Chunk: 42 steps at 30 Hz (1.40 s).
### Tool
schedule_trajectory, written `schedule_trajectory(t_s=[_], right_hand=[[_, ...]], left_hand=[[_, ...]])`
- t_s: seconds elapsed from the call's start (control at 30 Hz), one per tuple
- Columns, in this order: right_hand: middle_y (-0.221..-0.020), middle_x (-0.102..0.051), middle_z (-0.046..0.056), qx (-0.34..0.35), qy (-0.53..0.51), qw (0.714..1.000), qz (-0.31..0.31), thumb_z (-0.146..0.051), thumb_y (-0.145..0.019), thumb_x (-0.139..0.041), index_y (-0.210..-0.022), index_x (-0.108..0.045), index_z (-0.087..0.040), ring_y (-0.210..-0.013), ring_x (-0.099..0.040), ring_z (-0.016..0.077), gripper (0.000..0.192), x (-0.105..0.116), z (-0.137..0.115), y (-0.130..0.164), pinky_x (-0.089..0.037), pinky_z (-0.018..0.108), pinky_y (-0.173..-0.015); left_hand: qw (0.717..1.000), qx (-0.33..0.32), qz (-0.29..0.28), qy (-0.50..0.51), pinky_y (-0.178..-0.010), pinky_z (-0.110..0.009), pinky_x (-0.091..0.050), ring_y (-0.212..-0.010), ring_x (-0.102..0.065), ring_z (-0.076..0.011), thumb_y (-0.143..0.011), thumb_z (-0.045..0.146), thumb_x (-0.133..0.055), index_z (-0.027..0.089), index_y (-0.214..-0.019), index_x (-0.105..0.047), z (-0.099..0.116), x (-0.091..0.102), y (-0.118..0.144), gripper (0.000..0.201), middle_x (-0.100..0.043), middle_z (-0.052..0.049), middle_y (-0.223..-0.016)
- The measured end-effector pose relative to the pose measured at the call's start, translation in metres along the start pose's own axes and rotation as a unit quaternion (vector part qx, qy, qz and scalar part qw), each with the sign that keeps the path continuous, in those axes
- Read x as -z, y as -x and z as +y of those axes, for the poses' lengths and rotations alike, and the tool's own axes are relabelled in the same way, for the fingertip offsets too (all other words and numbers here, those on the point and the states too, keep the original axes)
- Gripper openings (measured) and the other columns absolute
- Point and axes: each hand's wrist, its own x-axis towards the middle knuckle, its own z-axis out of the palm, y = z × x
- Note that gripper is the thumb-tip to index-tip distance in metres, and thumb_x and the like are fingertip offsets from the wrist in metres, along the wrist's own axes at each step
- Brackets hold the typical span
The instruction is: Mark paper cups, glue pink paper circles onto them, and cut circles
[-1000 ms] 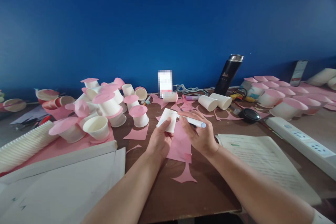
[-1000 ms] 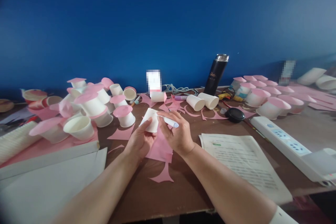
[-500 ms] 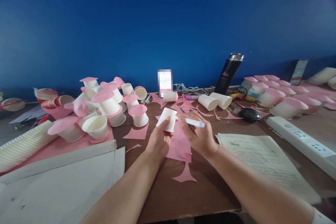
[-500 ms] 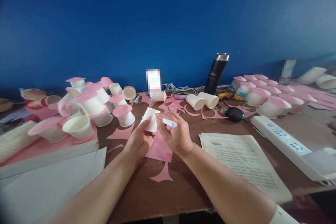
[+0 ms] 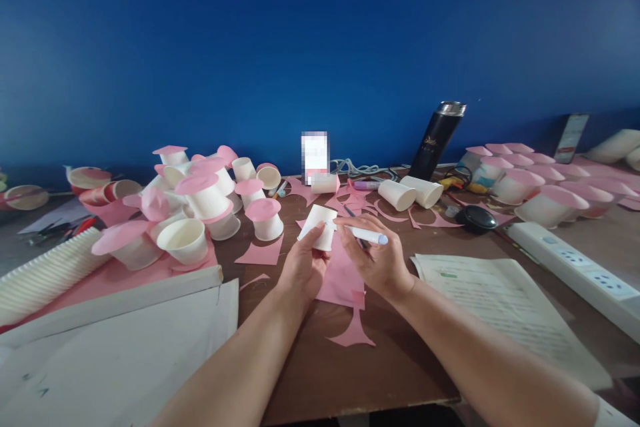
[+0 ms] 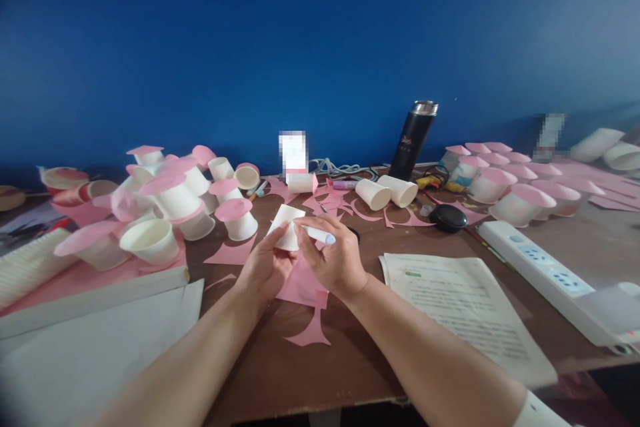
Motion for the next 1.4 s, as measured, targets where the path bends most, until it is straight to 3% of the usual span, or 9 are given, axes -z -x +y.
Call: schedule_trajectory(t_s=[0.2, 0.47, 1.4], right_hand=[[-0.101, -0.072, 0.006, 0.005, -0.012, 1.000, 0.005, -0.020, -0.088, -0.057, -0.106, -0.067, -0.023, -0.090, -0.068, 0.0185, 0.021, 0.0002, 0.0001, -0.0010, -0.053, 0.033, -0.085], [-0.093, -0.073, 0.006, -0.014, 0.014, 0.998, 0.059, -0.024, -0.090, -0.054, -0.100, -0.069, -0.022, -0.088, -0.068, 0.0201, 0.018, 0.0066, 0.0017, -0.0072, -0.055, 0.035, -0.081], [-0.095, -0.073, 0.004, -0.012, 0.018, 0.999, 0.045, -0.025, -0.090, -0.055, -0.104, -0.069, -0.025, -0.088, -0.067, 0.0191, 0.020, 0.0022, 0.0045, -0.0049, -0.055, 0.033, -0.077]], left_hand=[[1.000, 0.008, 0.008, 0.012, -0.063, -0.021, -0.048, -0.075, -0.063, -0.0122, -0.073, 0.016, -0.072, 0.014, -0.091, -0.065, 0.0003, -0.0007, 0.0005, 0.019, -0.069, -0.005, -0.088], [0.999, 0.016, 0.035, 0.037, -0.045, -0.018, -0.037, -0.057, -0.054, -0.0069, -0.071, 0.013, -0.073, 0.015, -0.090, -0.064, 0.0021, -0.0018, 0.0008, 0.022, -0.065, -0.001, -0.079], [0.996, 0.047, 0.057, 0.042, -0.043, -0.017, -0.038, -0.058, -0.058, -0.0073, -0.072, 0.010, -0.072, 0.014, -0.088, -0.065, 0.0041, -0.0062, 0.0027, 0.018, -0.068, -0.002, -0.079]])
